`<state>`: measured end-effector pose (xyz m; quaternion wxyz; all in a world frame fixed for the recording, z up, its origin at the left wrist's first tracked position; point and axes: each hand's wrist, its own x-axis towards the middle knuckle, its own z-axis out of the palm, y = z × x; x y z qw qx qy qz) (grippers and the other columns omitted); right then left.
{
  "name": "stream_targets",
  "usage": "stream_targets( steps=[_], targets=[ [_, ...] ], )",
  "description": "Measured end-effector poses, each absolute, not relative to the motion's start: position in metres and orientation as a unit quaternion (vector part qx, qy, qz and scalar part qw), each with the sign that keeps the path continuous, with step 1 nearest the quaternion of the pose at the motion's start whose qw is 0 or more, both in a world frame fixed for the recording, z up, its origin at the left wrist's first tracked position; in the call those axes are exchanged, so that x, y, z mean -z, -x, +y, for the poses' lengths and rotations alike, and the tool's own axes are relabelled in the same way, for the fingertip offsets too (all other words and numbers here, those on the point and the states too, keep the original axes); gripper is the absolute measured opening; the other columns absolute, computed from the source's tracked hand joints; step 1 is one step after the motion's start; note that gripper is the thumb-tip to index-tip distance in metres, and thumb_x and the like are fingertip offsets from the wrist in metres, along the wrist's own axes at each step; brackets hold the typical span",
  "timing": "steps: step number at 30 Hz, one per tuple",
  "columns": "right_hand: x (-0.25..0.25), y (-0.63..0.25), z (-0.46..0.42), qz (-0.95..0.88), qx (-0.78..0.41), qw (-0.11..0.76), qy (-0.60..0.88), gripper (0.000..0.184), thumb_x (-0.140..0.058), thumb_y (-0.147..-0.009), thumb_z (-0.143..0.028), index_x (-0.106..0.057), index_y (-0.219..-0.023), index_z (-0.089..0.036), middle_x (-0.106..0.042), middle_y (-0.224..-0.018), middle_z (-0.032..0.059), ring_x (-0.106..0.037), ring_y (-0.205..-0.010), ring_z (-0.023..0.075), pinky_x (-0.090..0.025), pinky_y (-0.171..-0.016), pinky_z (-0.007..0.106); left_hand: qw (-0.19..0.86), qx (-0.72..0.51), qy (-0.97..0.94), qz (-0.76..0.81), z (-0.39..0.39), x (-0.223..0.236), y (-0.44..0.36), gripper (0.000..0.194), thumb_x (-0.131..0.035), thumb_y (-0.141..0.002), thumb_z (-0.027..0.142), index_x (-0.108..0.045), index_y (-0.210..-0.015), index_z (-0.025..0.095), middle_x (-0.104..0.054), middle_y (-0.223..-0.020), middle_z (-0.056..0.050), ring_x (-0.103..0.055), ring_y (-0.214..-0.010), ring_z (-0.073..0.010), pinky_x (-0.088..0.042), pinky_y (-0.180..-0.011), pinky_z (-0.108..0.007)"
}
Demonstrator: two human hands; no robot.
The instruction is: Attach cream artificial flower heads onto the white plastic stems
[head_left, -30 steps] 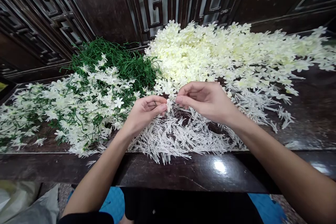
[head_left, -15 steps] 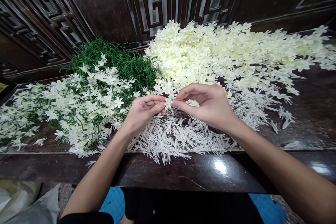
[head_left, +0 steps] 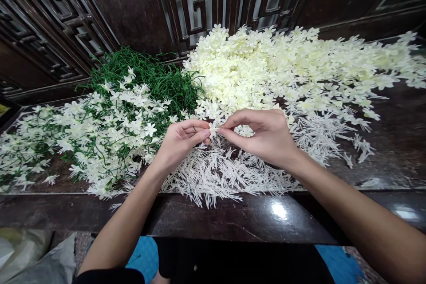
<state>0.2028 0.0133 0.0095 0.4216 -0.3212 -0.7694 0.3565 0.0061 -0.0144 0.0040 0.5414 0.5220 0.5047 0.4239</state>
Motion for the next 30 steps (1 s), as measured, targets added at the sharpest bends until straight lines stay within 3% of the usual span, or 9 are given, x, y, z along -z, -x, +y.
stream_targets(
  steps=[8, 14, 22, 30],
  targets=[
    [-0.0111, -0.2017, 0.0143, -0.773, -0.348, 0.423, 0.320, 0.006, -0.068, -0.076, -0.031, -0.069, -0.070, -0.032, -0.073, -0.073, -0.0019, -0.068, -0.066, 0.0188, -0.059, -0.058, 0.039, 0.539, -0.423, -0.525, 0.505, -0.0140, -0.0025, -0.0052, 0.011, -0.071, -0.077, 0.021, -0.071, -0.088, 0.020, -0.070, -0.072, -0.001, -0.066, -0.065, -0.0117, -0.055, -0.068, -0.027],
    [-0.0100, -0.2022, 0.0138, -0.775, -0.332, 0.447, 0.297, 0.008, -0.068, -0.077, -0.025, -0.070, -0.074, -0.032, -0.074, -0.076, -0.0016, -0.069, -0.071, 0.0192, -0.060, -0.062, 0.039, 0.546, -0.423, -0.525, 0.497, -0.0141, -0.0019, -0.0044, 0.010, -0.070, -0.079, 0.020, -0.071, -0.089, 0.020, -0.070, -0.071, -0.001, -0.066, -0.066, -0.0109, -0.055, -0.068, -0.027],
    [-0.0104, -0.2024, 0.0156, -0.781, -0.348, 0.402, 0.327, 0.007, -0.067, -0.077, -0.031, -0.070, -0.071, -0.032, -0.073, -0.075, -0.0017, -0.068, -0.066, 0.0189, -0.059, -0.056, 0.039, 0.541, -0.426, -0.524, 0.501, -0.0136, -0.0019, -0.0039, 0.011, -0.072, -0.077, 0.022, -0.071, -0.087, 0.019, -0.069, -0.073, -0.002, -0.065, -0.066, -0.0117, -0.056, -0.070, -0.028],
    [-0.0094, -0.2017, 0.0147, -0.788, -0.346, 0.406, 0.308, 0.010, -0.065, -0.076, -0.024, -0.070, -0.072, -0.032, -0.074, -0.075, -0.0026, -0.069, -0.066, 0.0179, -0.060, -0.056, 0.037, 0.536, -0.426, -0.537, 0.493, -0.0143, -0.0063, -0.0064, 0.009, -0.072, -0.077, 0.018, -0.073, -0.085, 0.021, -0.068, -0.072, 0.000, -0.063, -0.065, -0.0103, -0.055, -0.069, -0.026]
  ],
)
